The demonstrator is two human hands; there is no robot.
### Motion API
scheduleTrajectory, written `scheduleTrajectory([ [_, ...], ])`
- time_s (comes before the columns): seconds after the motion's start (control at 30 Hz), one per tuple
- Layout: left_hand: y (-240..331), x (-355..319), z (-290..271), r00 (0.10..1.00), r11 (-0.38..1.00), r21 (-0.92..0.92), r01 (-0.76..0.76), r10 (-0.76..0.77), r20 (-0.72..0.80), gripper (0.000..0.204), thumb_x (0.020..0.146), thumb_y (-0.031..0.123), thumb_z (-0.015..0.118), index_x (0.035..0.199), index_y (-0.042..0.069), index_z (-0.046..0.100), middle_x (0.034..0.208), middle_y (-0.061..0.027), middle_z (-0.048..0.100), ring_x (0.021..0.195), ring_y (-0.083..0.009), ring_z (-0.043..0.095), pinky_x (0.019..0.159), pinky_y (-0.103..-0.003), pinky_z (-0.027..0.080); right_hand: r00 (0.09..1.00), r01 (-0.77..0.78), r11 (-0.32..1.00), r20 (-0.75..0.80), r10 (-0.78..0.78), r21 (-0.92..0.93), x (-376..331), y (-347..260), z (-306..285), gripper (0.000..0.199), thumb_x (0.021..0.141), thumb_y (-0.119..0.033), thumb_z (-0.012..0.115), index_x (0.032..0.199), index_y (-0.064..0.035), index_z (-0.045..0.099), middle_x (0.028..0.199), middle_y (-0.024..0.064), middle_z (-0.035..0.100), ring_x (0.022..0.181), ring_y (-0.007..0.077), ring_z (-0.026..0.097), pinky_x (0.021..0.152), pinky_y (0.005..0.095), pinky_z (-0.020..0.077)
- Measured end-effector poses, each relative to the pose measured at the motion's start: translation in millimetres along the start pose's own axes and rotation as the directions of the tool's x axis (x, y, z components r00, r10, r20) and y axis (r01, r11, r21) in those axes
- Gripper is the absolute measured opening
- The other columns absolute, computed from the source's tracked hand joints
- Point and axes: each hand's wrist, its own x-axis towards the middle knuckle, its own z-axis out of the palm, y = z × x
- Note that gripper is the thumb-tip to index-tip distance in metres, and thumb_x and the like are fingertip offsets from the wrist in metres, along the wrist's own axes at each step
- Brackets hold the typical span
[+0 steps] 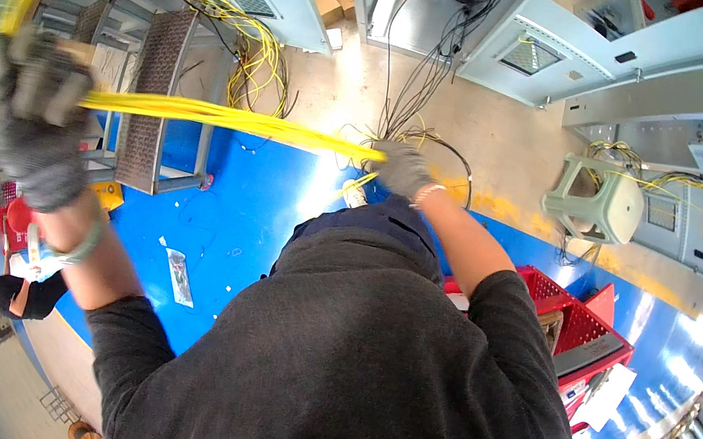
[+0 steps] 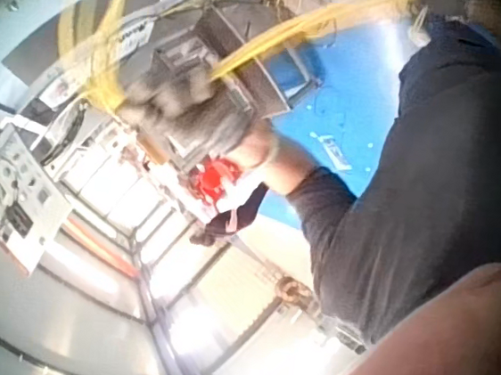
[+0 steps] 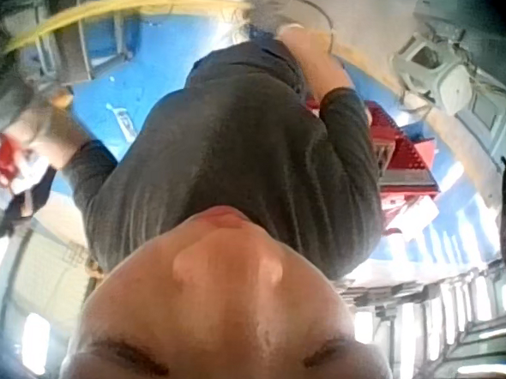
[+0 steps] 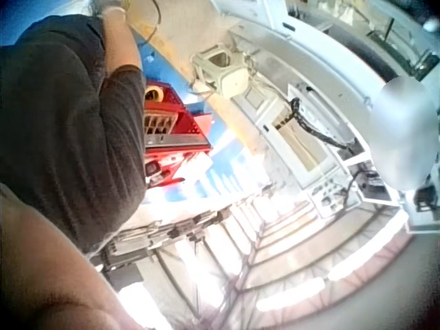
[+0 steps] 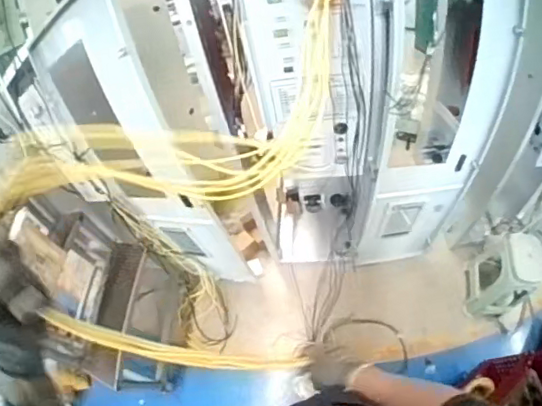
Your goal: The person organizes and bundles yellow and black cables inside an electrical cabinet. They gather loose cables, align them, and secure them with zip ties to maintain neatness and accessibility.
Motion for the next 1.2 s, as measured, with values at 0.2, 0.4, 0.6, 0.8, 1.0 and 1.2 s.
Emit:
scheduleTrajectory([
  [0.2, 114.9, 64.7, -155.6, 0.797, 0.807, 0.586, -0.077, 0.402, -0.450, 0.021, 0.090, 0.023, 0.042, 0.077, 0.008, 0.046, 0.053, 0.0004, 0.040, 0.039, -0.0105, 0.035, 0.043, -0.022, 0.033, 0.670, -0.286, 0.953, -0.731, 0.127, -0.096, -99.4, 169.6, -113.1, 0.021, 0.071, -0.016, 0.063, 0.092, -0.0159, 0.060, 0.086, 0.0103, 0.062, 0.081, 0.0325, 0.059, 0.069, 0.0393, 0.0475],
  [0.4, 120.0, 69.3, -291.8, 0.796, 0.959, 0.281, -0.025, 0.190, -0.575, 0.027, 0.092, 0.026, 0.040, 0.077, 0.004, 0.047, 0.054, 0.0015, 0.036, 0.042, -0.0105, 0.029, 0.040, -0.024, 0.026, 0.391, -0.687, 0.727, -0.836, 0.384, 0.013, -245.6, 194.7, -230.1, 0.025, 0.083, -0.027, 0.052, 0.098, -0.0088, 0.061, 0.096, 0.0181, 0.061, 0.089, 0.0352, 0.057, 0.075, 0.0415, 0.0449],
  [0.6, 17.9, 82.1, -200.2, 0.595, 0.897, 0.434, 0.082, 0.306, -0.743, 0.027, 0.089, 0.033, 0.051, 0.085, 0.006, 0.054, 0.056, 0.0029, 0.041, 0.041, -0.0093, 0.027, 0.038, -0.023, 0.026, 0.213, -0.751, 0.650, -0.974, 0.071, -0.116, -293.3, 231.1, -198.2, 0.033, 0.081, -0.023, 0.056, 0.109, -0.0062, 0.052, 0.106, 0.0118, 0.056, 0.096, 0.0268, 0.055, 0.081, 0.0362, 0.0460],
  [0.8, 30.9, 53.1, -263.7, 0.752, 0.910, 0.384, 0.157, 0.142, -0.644, 0.027, 0.087, 0.033, 0.055, 0.090, 0.006, 0.056, 0.067, -0.0008, 0.054, 0.043, -0.0085, 0.032, 0.038, -0.021, 0.029, 0.476, -0.784, 0.597, -0.784, 0.400, -0.171, -267.3, 228.7, -175.5, 0.040, 0.078, -0.013, 0.055, 0.117, -0.0073, 0.048, 0.112, 0.0147, 0.052, 0.102, 0.0255, 0.049, 0.087, 0.0351, 0.0402],
  [1.0, 19.6, 83.1, -252.4, 0.575, 0.845, 0.489, 0.215, 0.295, -0.763, 0.025, 0.089, 0.033, 0.052, 0.087, 0.009, 0.057, 0.065, -0.0004, 0.055, 0.043, -0.0094, 0.039, 0.038, -0.020, 0.033, 0.509, -0.829, 0.432, -0.800, 0.317, -0.356, -309.9, 252.3, -179.4, 0.025, 0.076, -0.014, 0.058, 0.100, -0.0106, 0.060, 0.101, 0.0136, 0.059, 0.084, 0.0292, 0.059, 0.071, 0.0358, 0.0488],
  [1.2, 30.2, 58.3, -321.2, 0.510, 0.846, 0.490, 0.209, 0.333, -0.793, 0.030, 0.090, 0.037, 0.048, 0.088, 0.008, 0.053, 0.056, 0.0009, 0.043, 0.040, -0.0103, 0.034, 0.037, -0.023, 0.030, 0.008, -0.883, 0.437, -0.923, 0.385, 0.174, -337.0, 218.6, -264.3, 0.035, 0.083, -0.038, 0.054, 0.103, -0.0106, 0.060, 0.095, 0.0171, 0.058, 0.089, 0.0336, 0.056, 0.080, 0.0405, 0.0449],
])
